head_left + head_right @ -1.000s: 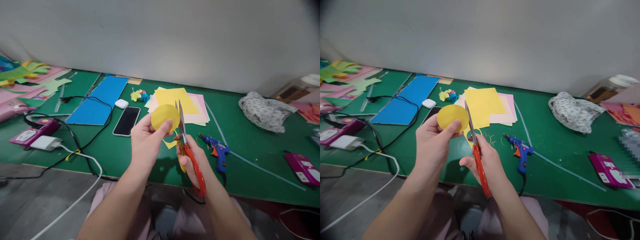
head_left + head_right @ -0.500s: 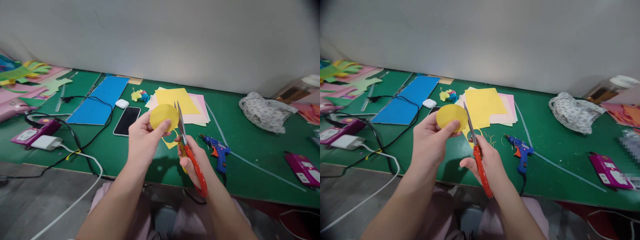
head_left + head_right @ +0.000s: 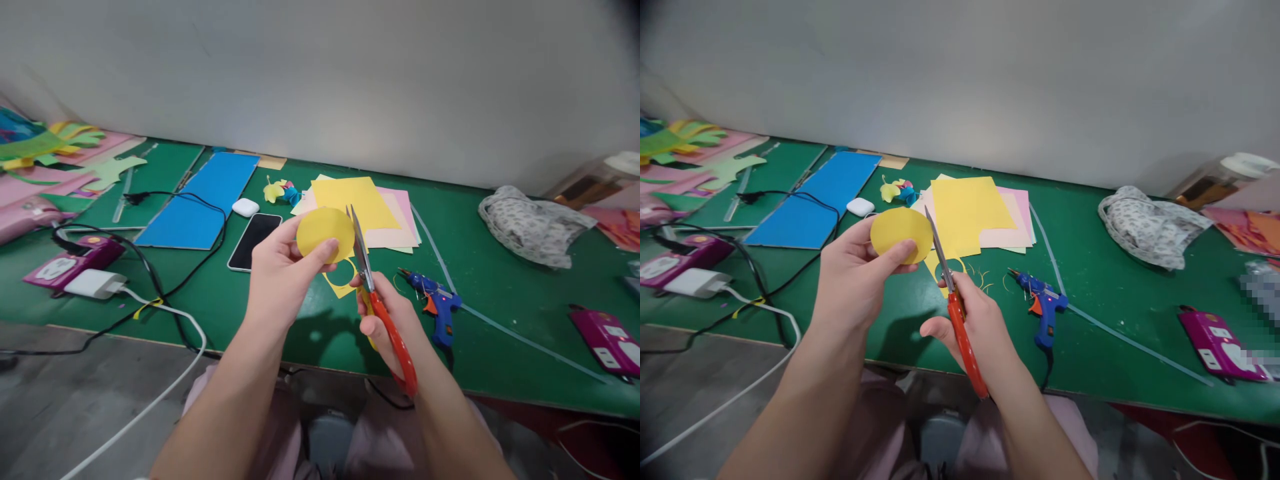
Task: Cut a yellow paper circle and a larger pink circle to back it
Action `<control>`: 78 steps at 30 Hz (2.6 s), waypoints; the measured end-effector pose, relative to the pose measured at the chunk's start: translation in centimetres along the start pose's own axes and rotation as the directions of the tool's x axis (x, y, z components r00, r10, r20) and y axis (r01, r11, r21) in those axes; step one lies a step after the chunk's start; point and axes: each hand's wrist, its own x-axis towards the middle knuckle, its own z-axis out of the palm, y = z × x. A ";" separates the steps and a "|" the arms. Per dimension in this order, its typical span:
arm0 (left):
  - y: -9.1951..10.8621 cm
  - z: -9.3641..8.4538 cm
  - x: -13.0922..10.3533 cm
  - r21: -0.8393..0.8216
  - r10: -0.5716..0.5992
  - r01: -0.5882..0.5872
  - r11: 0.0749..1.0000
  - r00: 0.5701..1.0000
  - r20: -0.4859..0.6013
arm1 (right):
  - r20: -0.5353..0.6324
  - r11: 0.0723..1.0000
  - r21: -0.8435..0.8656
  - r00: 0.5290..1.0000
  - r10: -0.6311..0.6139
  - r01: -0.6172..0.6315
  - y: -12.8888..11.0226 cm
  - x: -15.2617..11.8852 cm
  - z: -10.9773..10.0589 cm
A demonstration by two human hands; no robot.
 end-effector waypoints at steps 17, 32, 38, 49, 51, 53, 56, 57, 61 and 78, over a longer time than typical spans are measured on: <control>0.2 -0.5 0.2 0.004 -0.038 0.038 0.999 0.999 0.001 | 0.023 1.000 -0.002 1.000 0.018 -0.018 0.1 -0.2 -0.1; 0.5 -0.3 0.3 0.010 -0.032 0.033 0.999 0.999 -0.044 | 0.022 0.999 -0.033 1.000 -0.013 0.013 -0.1 -0.1 -0.3; 0.6 -0.3 0.3 -0.001 -0.024 0.024 1.000 0.998 -0.052 | 0.027 1.000 -0.025 1.000 -0.011 0.012 0.0 -0.2 -0.3; 0.5 -0.3 0.4 0.011 -0.018 0.019 1.000 0.996 -0.085 | 0.020 0.999 -0.031 1.000 -0.014 0.015 0.1 -0.1 -0.3; 0.4 -0.5 0.5 0.022 -0.008 0.010 1.000 0.998 -0.070 | 0.016 1.000 -0.017 1.000 -0.014 0.014 0.2 -0.1 -0.3; 0.3 -0.7 0.5 0.019 -0.002 0.003 1.000 0.998 -0.060 | 0.013 1.000 0.001 1.000 -0.008 0.008 0.2 -0.1 -0.4; 0.4 -0.7 0.4 0.011 -0.004 0.005 1.000 0.998 -0.070 | 0.014 0.999 0.032 1.000 0.005 -0.006 0.3 0.0 -0.5; 0.5 -0.7 0.4 0.007 -0.007 0.008 1.000 0.997 -0.076 | 0.013 0.999 0.044 1.000 0.007 -0.007 0.3 0.1 -0.5; 0.7 -0.3 0.2 -0.006 -0.022 0.021 1.000 0.996 -0.086 | 0.009 0.998 0.056 1.000 -0.002 0.001 0.4 0.2 -0.4; 0.3 -0.2 -0.3 0.036 -0.009 0.007 0.999 0.999 0.040 | 0.015 0.999 0.050 1.000 -0.001 0.000 0.5 0.2 -0.4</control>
